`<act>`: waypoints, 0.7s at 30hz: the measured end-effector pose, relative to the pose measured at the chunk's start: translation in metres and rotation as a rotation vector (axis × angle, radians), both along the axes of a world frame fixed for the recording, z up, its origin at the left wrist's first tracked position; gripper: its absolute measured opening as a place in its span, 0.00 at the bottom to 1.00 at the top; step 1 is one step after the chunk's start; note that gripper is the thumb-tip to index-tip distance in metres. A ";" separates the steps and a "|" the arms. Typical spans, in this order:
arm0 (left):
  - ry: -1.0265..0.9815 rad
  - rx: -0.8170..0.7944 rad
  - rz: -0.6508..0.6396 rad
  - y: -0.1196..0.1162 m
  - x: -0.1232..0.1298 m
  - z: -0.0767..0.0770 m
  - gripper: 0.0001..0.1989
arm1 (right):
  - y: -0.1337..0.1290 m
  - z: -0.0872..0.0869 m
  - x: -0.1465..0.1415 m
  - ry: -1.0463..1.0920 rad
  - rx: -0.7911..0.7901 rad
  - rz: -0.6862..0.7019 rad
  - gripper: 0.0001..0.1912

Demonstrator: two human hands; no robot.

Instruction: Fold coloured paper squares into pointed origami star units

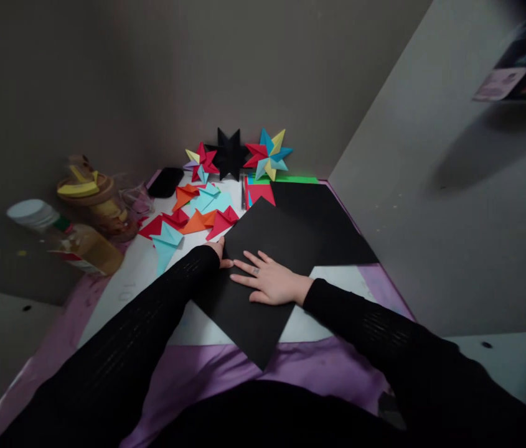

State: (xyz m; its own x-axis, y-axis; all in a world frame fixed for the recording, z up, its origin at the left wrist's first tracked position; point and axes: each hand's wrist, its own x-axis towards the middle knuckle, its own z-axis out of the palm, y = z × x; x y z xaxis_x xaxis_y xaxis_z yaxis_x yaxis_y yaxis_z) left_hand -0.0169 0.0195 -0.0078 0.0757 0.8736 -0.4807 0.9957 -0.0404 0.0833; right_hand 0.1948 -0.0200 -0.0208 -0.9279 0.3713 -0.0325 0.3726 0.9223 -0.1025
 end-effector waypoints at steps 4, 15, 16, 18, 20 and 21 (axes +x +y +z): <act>0.005 0.006 -0.015 0.000 0.001 0.002 0.50 | -0.022 0.002 0.006 -0.011 -0.035 0.056 0.32; 0.001 0.023 -0.029 0.000 0.000 0.002 0.49 | -0.065 0.002 0.016 -0.047 -0.080 -0.013 0.37; 0.004 0.023 -0.030 0.001 0.000 0.001 0.49 | -0.067 0.002 0.016 -0.046 -0.086 -0.025 0.39; 0.005 0.024 -0.033 0.002 -0.001 0.000 0.49 | -0.073 0.001 0.017 -0.039 -0.102 -0.048 0.45; -0.002 0.027 -0.042 0.002 -0.001 -0.001 0.49 | -0.080 -0.001 0.018 -0.029 -0.112 -0.078 0.49; -0.007 0.029 -0.049 0.002 -0.002 0.000 0.49 | -0.083 -0.002 0.018 -0.024 -0.111 -0.094 0.49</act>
State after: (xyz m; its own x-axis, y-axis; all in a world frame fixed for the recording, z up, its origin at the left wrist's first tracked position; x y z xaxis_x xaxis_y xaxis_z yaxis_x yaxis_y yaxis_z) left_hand -0.0185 0.0218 -0.0080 0.1216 0.8822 -0.4550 0.9919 -0.0914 0.0879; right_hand 0.2130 -0.1027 -0.0228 -0.8877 0.4493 -0.1003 0.4604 0.8667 -0.1922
